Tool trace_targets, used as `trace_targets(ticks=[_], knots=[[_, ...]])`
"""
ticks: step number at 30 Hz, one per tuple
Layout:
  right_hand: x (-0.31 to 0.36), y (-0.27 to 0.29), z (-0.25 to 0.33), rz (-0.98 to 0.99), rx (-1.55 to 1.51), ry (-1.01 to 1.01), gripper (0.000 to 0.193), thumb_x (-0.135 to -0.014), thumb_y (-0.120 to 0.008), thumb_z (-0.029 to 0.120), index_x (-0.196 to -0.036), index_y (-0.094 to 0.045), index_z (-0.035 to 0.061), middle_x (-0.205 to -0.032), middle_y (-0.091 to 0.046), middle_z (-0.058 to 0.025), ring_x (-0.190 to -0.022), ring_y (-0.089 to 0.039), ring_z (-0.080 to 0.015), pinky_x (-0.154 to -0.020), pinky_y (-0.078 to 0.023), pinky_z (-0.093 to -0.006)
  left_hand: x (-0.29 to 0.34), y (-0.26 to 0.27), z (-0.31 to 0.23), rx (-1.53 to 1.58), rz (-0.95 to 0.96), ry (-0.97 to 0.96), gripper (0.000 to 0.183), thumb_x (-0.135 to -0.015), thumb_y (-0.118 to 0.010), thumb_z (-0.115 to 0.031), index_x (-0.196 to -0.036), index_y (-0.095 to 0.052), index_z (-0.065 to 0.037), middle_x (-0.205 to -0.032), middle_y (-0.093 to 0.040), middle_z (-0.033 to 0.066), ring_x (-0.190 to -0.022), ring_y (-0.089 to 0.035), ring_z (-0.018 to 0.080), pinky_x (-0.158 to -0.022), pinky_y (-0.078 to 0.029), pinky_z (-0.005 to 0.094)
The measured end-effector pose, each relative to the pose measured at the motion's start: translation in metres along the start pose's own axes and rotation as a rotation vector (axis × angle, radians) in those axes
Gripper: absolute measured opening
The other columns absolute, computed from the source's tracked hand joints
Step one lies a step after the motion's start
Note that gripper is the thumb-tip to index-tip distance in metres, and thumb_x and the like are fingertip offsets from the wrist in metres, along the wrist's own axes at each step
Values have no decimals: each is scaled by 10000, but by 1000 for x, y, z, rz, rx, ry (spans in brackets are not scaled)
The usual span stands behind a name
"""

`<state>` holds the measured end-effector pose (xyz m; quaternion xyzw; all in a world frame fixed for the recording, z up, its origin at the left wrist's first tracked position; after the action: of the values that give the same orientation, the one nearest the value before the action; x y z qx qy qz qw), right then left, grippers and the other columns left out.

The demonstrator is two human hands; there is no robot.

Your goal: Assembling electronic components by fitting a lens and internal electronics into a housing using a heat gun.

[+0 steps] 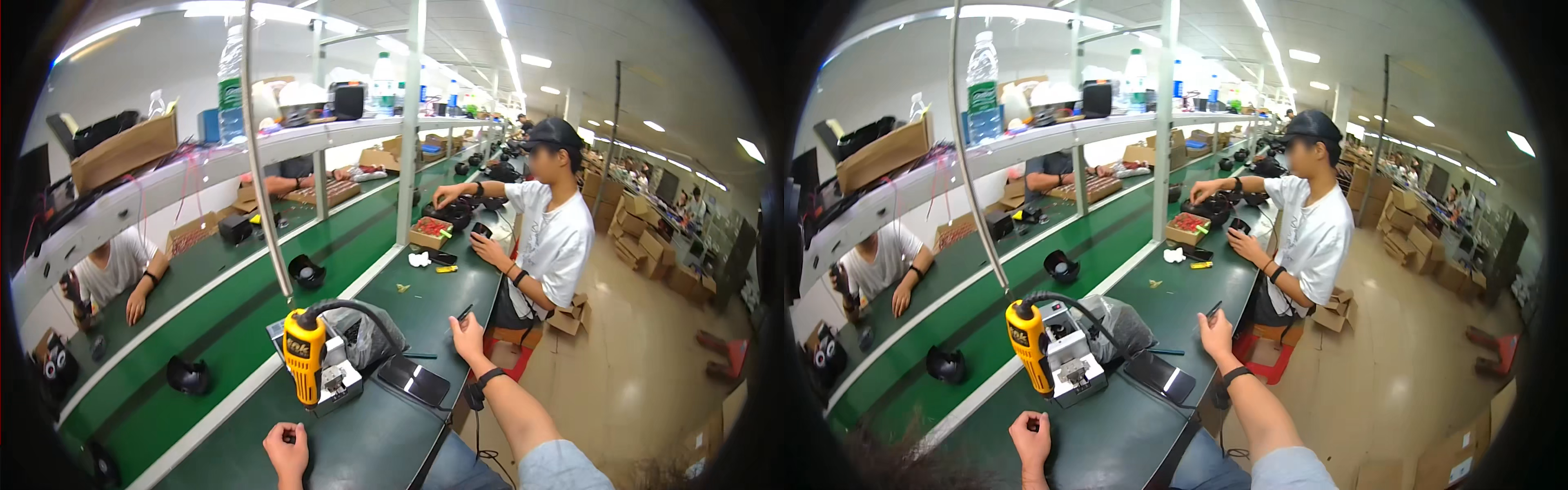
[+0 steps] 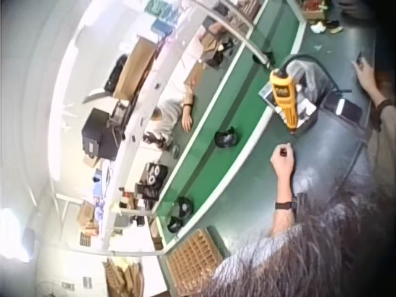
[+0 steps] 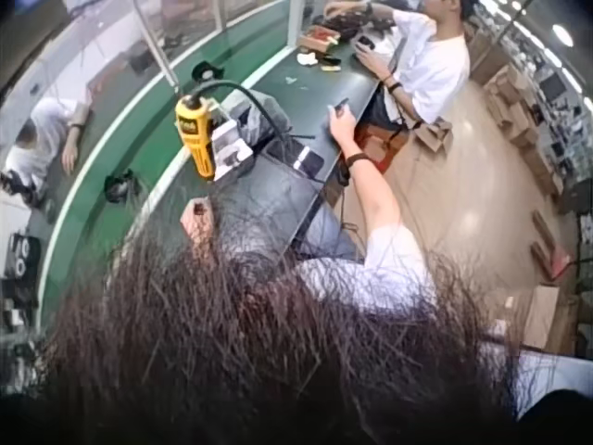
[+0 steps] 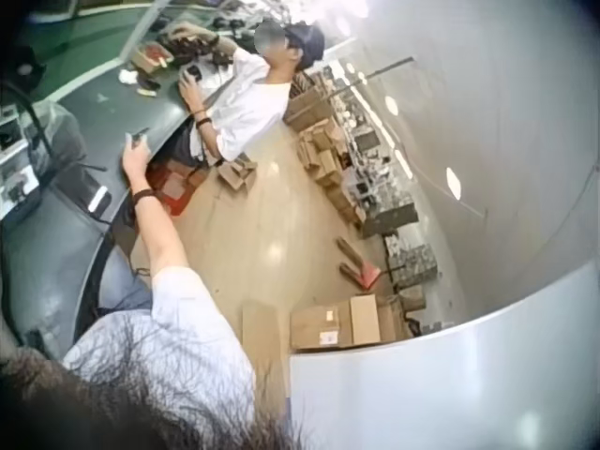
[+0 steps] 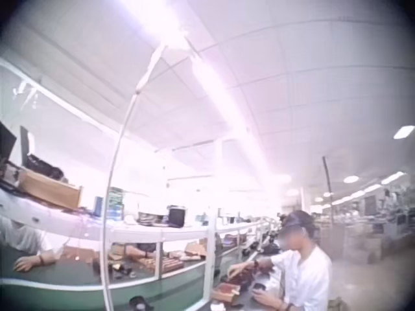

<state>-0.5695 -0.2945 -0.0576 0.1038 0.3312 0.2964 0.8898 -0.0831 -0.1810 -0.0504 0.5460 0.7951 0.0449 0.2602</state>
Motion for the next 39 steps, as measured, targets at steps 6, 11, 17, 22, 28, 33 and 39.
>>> trace_targets(ticks=[6, 11, 17, 22, 28, 33, 39], knots=[[0, 3, 6, 13, 110, 82, 407, -962, -711, 329, -835, -541, -19, -734, -602, -182, -688, -600, -361, -672, -484, -456, -2, -5, 1, -5, 13, -7, 191, -870, -762, -79, -756, -654, 30, -642, -628, 48, -591, -574, 112, -602, -485, 281], [1, 0, 8, 143, 337, 165, 406, -986, -646, 368, -862, -594, -16, -937, -634, -228, -978, -614, -433, -879, -488, -518, -2, -6, 0, 23, 3, 23, 192, -850, -769, -78, -741, -653, 28, -669, -667, 82, -599, -630, 166, -605, -498, 315], [2, -4, 12, 142, 312, 173, 342, -992, -651, 301, -860, -615, -12, -927, -640, -221, -957, -616, -439, -870, -494, -521, -4, -5, 8, -1, 4, -8, 208, -885, -768, -110, -768, -664, 27, -642, -637, 41, -587, -577, 108, -594, -483, 272], [2, -4, 6, 116, 333, 206, 304, -993, -645, 280, -903, -642, -11, -961, -655, -233, -986, -623, -440, -893, -499, -524, -4, 1, -5, 26, 45, 60, 194, -862, -768, -94, -762, -667, 38, -663, -671, 74, -606, -626, 137, -616, -512, 295], [7, -4, 7, 186, 347, 142, 326, -989, -646, 315, -899, -643, 1, -936, -658, -230, -959, -626, -435, -888, -505, -521, -1, -3, 2, 3, 5, -1, 203, -879, -770, -106, -760, -665, 21, -644, -635, 33, -579, -561, 91, -581, -470, 271], [-1, -1, 11, 146, 357, 176, 350, -985, -650, 333, -884, -630, -2, -919, -649, -226, -951, -627, -424, -882, -504, -524, -1, -6, 8, 8, 38, -8, 209, -891, -767, -100, -769, -650, 24, -644, -610, 16, -584, -544, 80, -579, -459, 261], [1, -1, 7, 92, 315, 202, 342, -980, -664, 305, -841, -622, -4, -863, -631, -213, -901, -622, -421, -830, -500, -517, 0, -7, 7, 4, 43, -18, 205, -912, -756, -97, -791, -649, 30, -648, -605, 10, -592, -544, 75, -577, -454, 257]])
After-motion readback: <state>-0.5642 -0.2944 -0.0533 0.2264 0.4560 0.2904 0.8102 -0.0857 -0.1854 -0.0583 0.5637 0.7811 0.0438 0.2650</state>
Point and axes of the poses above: each hand's wrist, its own x-axis away from the middle knuckle, its own y-axis out of the back of the hand, z = x × y, the point moved 1 cm from there along -x, towards the middle knuckle
